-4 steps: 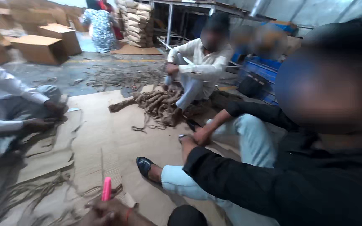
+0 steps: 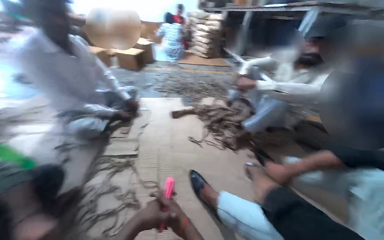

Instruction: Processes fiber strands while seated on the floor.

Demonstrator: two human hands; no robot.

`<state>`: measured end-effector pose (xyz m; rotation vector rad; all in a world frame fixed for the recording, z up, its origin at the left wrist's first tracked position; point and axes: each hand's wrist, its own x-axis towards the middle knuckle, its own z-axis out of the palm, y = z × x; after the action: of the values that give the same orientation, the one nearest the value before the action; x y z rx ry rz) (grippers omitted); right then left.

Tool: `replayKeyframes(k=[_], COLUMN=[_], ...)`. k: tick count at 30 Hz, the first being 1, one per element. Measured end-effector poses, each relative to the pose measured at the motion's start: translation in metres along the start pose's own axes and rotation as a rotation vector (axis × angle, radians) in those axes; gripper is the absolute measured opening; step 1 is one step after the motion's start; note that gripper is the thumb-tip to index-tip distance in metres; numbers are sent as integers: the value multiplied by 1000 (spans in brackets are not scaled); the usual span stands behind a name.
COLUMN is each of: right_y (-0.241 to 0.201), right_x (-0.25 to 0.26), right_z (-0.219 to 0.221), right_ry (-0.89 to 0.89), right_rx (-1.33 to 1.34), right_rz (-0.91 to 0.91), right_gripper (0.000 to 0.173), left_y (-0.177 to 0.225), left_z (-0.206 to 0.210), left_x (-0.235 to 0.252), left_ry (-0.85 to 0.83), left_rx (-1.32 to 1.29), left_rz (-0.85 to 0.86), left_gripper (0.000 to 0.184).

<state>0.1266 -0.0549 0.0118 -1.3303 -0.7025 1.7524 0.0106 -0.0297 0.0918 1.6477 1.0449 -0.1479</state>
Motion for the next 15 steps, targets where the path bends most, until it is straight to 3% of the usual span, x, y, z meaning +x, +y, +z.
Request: replayKeyframes(k=[2,4,5,6,7,8,9,10,12,15], right_y=[10,15,14,5,-15,-46,-67,-79,-85,-81], right_x=[14,23,21,13,-4,-27,-44,-56,-65,-59], right_z=[-6,-10,-10,-6,4,22,35,41,41,38], right_ry=[-46,-84,-99,-86,-31,58,123,145,116,103], right_rx=[30,45,31,8,-13,-22,-26,-21,-18,58], right_rz=[-47,-71,-73,-49,16,121,162,160,125,151], right_gripper=[33,35,38,38,35,28,22,21,24,24], left_y=[-47,-6,-19,-44,-41,-10,5,-2,-35,14], left_z=[1,3,3,2,0,-6,-8,-7,-2,-16], left_x=[23,4,11,28,29,15,12,17,33,-2], left_ry=[101,57,37,26,7,-54,-68,-57,-18,-60], left_rx=[99,105,109,99,90,63,-11,-67,-133,-134], left_rz=[581,124,219,448,417,97,-82,-68,166,-53], left_gripper=[45,45,47,50,51,50,50,54,62,56])
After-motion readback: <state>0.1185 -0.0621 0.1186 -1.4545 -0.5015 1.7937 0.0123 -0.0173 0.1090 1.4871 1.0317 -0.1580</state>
